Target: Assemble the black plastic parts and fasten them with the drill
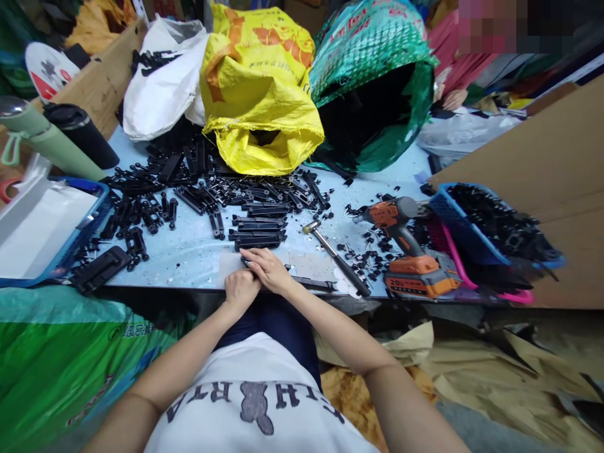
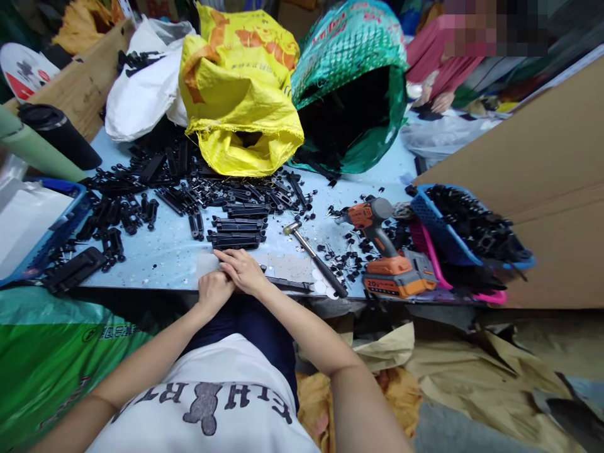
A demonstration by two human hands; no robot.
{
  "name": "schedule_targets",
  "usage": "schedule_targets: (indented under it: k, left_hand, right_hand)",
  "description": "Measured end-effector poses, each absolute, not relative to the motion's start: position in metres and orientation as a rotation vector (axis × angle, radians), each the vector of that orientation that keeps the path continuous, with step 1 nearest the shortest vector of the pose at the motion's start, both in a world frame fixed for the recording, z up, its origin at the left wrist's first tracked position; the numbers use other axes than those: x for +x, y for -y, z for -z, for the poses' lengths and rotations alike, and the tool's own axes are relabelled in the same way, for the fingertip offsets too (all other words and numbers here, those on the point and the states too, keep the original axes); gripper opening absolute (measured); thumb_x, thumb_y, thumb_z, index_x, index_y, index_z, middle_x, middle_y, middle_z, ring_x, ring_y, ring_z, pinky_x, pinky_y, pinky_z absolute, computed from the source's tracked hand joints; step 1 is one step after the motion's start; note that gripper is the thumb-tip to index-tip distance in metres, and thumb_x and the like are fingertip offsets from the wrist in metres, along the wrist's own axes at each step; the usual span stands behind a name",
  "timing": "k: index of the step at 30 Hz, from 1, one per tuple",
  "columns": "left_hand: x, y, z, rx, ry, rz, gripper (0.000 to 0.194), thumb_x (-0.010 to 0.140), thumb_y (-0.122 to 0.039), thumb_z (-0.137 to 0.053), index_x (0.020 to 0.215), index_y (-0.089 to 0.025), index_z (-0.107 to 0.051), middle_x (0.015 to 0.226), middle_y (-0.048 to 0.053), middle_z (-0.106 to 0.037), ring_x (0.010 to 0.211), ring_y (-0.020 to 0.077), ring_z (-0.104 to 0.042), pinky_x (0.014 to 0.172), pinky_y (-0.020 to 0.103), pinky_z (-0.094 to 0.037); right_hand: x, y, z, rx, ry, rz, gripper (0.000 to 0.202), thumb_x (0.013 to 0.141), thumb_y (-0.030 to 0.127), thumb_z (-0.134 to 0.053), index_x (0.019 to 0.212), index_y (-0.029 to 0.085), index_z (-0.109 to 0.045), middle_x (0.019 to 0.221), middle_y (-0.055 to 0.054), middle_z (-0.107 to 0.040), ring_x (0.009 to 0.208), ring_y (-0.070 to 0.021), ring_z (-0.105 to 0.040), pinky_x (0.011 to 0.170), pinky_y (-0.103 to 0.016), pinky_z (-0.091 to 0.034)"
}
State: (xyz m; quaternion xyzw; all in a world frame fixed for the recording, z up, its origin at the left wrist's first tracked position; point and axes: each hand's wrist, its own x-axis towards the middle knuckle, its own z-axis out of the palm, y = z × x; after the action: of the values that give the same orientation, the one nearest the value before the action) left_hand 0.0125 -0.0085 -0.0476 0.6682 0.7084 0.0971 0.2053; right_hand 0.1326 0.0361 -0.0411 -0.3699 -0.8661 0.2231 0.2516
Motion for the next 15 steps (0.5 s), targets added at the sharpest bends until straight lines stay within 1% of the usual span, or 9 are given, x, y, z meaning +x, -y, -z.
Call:
schedule_targets:
  k: [3, 5, 8, 12, 15]
  left_hand:
    - [0.0160, 0.0084, 0.0527, 1.873, -2.016, -0.312, 0.036, 0.087, -0.033, -0.041, 0.080, -0.015, -0.071, 0.082, 0.015, -0.070, 0.080, 0.0261, -0.066, 0.068, 0.031, -0.042]
    - [0.0173, 0.0082, 0.0545, 1.853, -2.031, -0.327, 0.037, 0.088, -0.031, -0.039, 0.079, -0.015, -0.071, 0.081, 0.015, -0.070, 0.079, 0.0256, -0.066, 0.067, 0.031, -0.042]
    - [0.0162, 0.0076, 0.0547, 1.853, -2.036, -0.333, 0.038, 0.089, -0.032, -0.038, 0.079, -0.014, -0.070, 0.080, 0.015, -0.070, 0.079, 0.0252, -0.066, 0.067, 0.030, -0.042]
    - [0.0114, 0.0068, 0.0525, 1.917, -2.009, -0.298, 0.039, 0.087, -0.040, -0.042, 0.079, -0.014, -0.070, 0.082, 0.015, -0.070, 0.079, 0.0258, -0.066, 0.067, 0.030, -0.042]
    - [0.0100, 0.0063, 0.0508, 1.920, -2.005, -0.280, 0.039, 0.088, -0.038, -0.040, 0.080, -0.014, -0.071, 0.081, 0.015, -0.070, 0.078, 0.0254, -0.066, 0.065, 0.030, -0.041]
  right_hand:
    - [0.1343, -0.0333, 0.0477, -0.940, 2.308, -0.549, 0.043, 0.096, 0.031, -0.034, 0.136, 0.021, -0.042, 0.128, -0.010, -0.054, 0.116, -0.0190, -0.049, 0.098, -0.037, -0.042]
    - [0.1346, -0.0324, 0.0503, -0.958, 2.283, -0.533, 0.043, 0.095, 0.030, -0.035, 0.136, 0.022, -0.042, 0.128, -0.009, -0.054, 0.118, -0.0191, -0.049, 0.098, -0.038, -0.042]
    - [0.1336, -0.0332, 0.0495, -0.993, 2.281, -0.565, 0.042, 0.095, 0.029, -0.036, 0.136, 0.026, -0.042, 0.125, -0.007, -0.057, 0.114, -0.0182, -0.052, 0.096, -0.037, -0.044]
    - [0.1310, -0.0360, 0.0465, -0.995, 2.271, -0.588, 0.041, 0.095, 0.030, -0.037, 0.136, 0.027, -0.043, 0.123, -0.007, -0.057, 0.110, -0.0182, -0.053, 0.094, -0.037, -0.045]
    - [0.1291, -0.0378, 0.0468, -1.069, 2.245, -0.568, 0.040, 0.095, 0.032, -0.036, 0.134, 0.028, -0.046, 0.117, -0.007, -0.059, 0.104, -0.0187, -0.054, 0.091, -0.036, -0.046]
